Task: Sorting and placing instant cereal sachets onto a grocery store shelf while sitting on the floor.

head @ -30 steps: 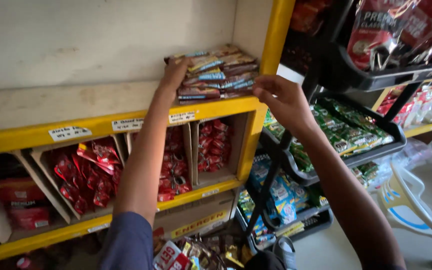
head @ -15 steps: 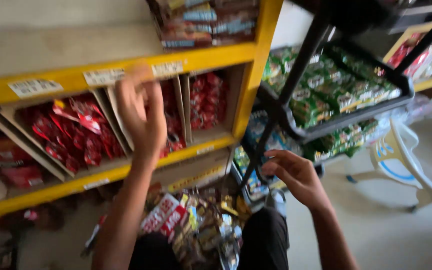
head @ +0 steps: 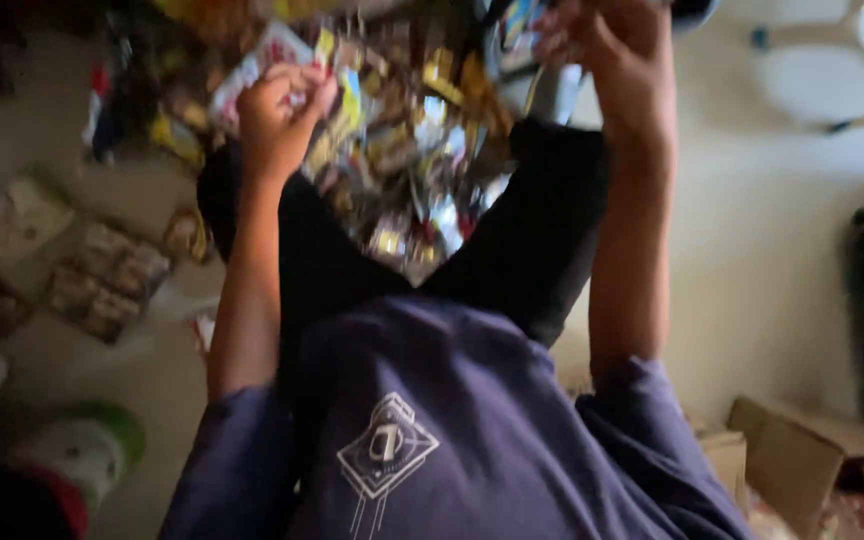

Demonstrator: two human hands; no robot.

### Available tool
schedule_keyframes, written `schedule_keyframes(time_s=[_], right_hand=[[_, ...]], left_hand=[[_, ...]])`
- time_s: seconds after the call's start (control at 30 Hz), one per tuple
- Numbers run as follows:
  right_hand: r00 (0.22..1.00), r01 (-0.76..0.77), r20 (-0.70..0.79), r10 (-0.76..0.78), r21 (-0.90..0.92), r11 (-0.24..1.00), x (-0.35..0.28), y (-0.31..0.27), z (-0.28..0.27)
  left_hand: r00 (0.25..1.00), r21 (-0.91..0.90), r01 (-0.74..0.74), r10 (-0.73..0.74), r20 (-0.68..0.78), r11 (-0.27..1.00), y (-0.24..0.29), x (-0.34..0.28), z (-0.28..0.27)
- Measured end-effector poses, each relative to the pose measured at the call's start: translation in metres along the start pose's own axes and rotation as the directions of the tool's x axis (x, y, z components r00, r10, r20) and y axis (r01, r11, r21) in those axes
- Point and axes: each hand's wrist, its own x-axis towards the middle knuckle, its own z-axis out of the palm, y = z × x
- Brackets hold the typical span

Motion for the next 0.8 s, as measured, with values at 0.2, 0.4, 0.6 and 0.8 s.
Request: schedule_keyframes(time_s=[0.2, 0.4, 0.6, 0.8], right_hand=[[0.991, -0.112, 0.036, 0.126, -0.273, 0.956, -0.004, 0.116, -0.045], [0.986, -0.082, 0.09, 0.141, -0.471, 0.878, -0.018, 0.19, -0.041], [0.985, 0.028, 0.107, 0.134, -0.871, 0.491, -0.013, 0.152, -0.006], [0.973, -0.145, -0.054, 0.226, -0.902, 0.407, 0.0, 0.116, 0.013]], left_hand=[[0.935, 0.186, 0.308, -0.333, 0.125, 0.933, -0.097, -0.039, 0.041], [0.906, 0.212, 0.255, -0.31, 0.288, 0.943, -0.166, -0.093, 0.11], [0.871, 0.466, 0.215, -0.384, 0.306, 0.858, -0.215, -0.087, 0.179], [0.901, 0.692, 0.011, -0.307, 0.306, 0.722, -0.241, -0.031, 0.216]])
